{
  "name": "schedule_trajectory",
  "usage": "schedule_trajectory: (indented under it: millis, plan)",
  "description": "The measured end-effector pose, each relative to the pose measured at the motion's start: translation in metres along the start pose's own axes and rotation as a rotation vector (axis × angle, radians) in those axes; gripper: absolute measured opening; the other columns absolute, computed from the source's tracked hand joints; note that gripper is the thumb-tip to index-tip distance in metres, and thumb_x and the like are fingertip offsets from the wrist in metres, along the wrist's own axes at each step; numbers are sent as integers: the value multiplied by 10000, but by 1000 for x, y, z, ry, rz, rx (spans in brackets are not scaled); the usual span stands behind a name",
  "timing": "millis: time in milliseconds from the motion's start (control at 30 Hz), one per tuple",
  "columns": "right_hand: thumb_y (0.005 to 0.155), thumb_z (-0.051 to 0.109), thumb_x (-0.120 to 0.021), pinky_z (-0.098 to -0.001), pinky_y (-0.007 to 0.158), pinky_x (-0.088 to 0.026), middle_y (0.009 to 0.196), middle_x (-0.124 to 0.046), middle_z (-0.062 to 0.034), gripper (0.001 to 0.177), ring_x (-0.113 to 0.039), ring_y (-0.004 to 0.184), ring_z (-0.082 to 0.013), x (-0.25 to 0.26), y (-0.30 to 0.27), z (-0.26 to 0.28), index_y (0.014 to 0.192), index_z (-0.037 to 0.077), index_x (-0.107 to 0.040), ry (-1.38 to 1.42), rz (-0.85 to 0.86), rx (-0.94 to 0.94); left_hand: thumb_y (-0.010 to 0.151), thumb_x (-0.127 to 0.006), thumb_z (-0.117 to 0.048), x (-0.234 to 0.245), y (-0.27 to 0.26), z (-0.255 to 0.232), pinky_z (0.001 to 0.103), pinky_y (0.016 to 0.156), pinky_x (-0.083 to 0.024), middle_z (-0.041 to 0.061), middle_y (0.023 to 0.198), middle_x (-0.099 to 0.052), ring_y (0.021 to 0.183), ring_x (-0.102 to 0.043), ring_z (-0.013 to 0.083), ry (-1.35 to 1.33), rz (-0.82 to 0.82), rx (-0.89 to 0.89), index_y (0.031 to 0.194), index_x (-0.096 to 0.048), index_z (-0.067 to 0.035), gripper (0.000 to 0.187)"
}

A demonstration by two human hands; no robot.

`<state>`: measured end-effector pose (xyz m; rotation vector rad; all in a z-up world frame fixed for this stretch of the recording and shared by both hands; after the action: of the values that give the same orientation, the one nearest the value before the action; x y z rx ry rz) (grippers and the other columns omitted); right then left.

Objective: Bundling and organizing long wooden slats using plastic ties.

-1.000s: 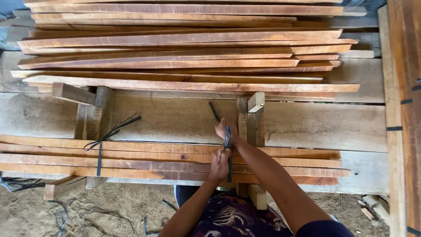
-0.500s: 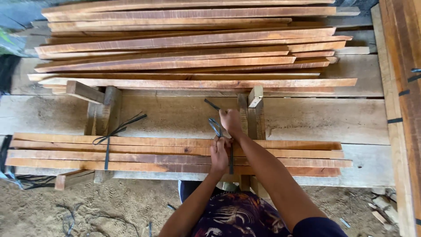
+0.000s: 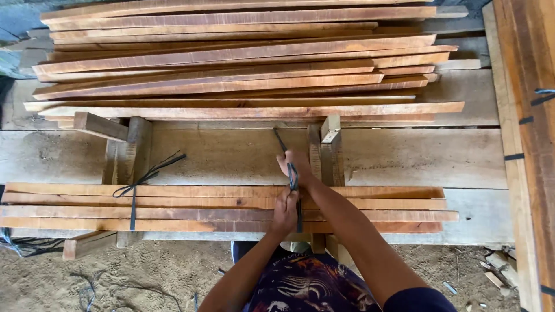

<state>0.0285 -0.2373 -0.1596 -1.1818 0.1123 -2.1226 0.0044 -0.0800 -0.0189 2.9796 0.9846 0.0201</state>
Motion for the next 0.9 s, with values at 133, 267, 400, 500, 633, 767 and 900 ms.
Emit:
schedule_trajectory:
  millis: [133, 267, 400, 500, 633, 767, 900]
  plan:
    - [912, 244, -520, -598, 897, -543, 933, -747, -319, 384, -688, 1039, -532, -40, 9, -24, 825, -48, -753, -32, 150, 46, 1048, -458, -123, 3, -1, 16, 306, 652, -443, -15, 666, -483, 693, -464, 88, -49, -69, 29, 749, -547, -117, 312]
    - [951, 105, -507, -524, 745, -605, 797, -727, -294, 334, -732, 846, -451, -71, 32, -35, 755, -51, -728, -258, 154, 244, 1060, -444, -134, 8, -1, 21, 286, 599, -406, -18, 607, -445, 598, -375, 81, -85, -126, 94, 695, -528, -143, 374]
    - [728, 177, -718, -475, 529, -421, 537, -506, -162, 312, -394, 463, -292, -130, 65, -101, 565, -54, -585, -42, 3, 516, 1068, -476, -104, 11, 11, -21, 262, 638, -413, -71, 723, -271, 687, -323, 42, -75, -94, 106, 645, -412, -153, 431]
    - [858, 79, -643, -391, 538, -561, 641, -681, -233, 274, -706, 641, -357, -61, 24, -22, 602, 3, -702, -416, -17, 465, 1044, -468, -101, 6, 9, -3, 263, 599, -377, -61, 631, -410, 635, -353, 64, -90, -55, 86, 675, -495, -143, 372]
    - [855, 95, -574, -486, 417, -477, 513, -592, -220, 334, -652, 523, -401, -11, 6, 9, 551, -30, -634, -241, -36, 260, 1079, -387, -190, 2, 21, 4, 310, 595, -398, 56, 596, -517, 557, -370, 114, -68, -59, 232, 715, -551, -101, 409]
    - [941, 199, -520, -249, 389, -251, 417, -278, 19, 482, -282, 396, -62, 34, -10, 10, 502, 183, -321, 52, -278, 214, 1053, -395, -208, 3, 12, 21, 327, 601, -349, -19, 676, -346, 579, -299, 111, -334, -221, 507, 780, -403, -168, 276]
    - [1010, 237, -471, -295, 385, -211, 423, -267, 51, 502, -218, 371, -56, 48, -13, -8, 519, 206, -373, 267, -362, 130, 1042, -424, -257, 2, 1, 34, 329, 557, -337, -24, 713, -312, 595, -306, 112, -430, -220, 554, 776, -370, -184, 282]
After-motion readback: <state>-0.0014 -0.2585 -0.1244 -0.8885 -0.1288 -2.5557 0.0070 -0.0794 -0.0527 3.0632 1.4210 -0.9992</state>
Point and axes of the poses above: each hand's wrist, its own y-axis towards the middle knuckle, its own x-axis out of the back of the hand, z = x × y, the point moved 8 cm from there along y, towards the middle knuckle
